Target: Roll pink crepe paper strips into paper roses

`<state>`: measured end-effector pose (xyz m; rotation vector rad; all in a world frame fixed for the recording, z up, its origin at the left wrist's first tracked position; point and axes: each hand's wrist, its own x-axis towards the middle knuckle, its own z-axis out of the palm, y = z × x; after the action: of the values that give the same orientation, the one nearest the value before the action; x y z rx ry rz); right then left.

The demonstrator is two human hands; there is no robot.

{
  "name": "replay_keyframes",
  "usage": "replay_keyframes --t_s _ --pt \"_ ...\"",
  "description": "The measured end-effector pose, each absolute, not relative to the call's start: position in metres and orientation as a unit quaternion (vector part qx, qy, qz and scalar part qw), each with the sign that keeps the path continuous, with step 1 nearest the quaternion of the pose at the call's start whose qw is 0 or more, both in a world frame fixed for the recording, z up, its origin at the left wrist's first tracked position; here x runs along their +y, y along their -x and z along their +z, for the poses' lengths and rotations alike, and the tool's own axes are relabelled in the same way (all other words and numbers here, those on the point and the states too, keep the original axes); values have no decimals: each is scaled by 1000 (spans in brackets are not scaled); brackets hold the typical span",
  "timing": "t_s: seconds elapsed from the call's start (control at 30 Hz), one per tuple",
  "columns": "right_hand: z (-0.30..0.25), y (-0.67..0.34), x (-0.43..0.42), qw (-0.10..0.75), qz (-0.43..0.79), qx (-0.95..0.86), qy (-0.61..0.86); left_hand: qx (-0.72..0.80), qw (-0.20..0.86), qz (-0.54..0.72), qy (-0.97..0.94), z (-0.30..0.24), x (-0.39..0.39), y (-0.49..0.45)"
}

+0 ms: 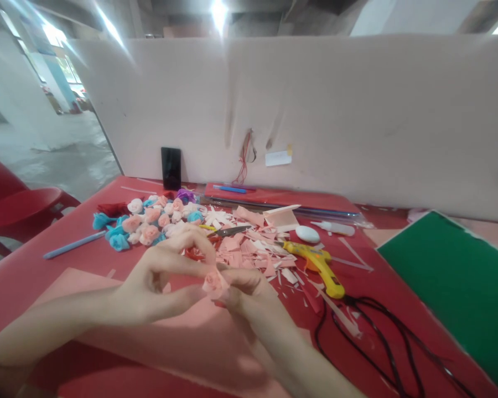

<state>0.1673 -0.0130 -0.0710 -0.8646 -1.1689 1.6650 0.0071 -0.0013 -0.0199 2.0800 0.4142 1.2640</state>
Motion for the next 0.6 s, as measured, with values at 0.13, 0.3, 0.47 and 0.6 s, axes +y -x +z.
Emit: replay_keyframes --t_s 0.13,0.3,0.47,0.6 --pt "-81 -167 -5 446 676 -473 348 161 323 484 -797 -21 -2 -8" --pt "-70 -165 -20 486 656 -447 365 199 275 470 -815 -22 -3 -8" --pt "-67 -163 -24 508 653 -433 359 218 215 485 -819 -23 -3 -7" --pt "-67 -161 -22 518 658 -419 351 207 205 503 -814 -25 -3 -9"
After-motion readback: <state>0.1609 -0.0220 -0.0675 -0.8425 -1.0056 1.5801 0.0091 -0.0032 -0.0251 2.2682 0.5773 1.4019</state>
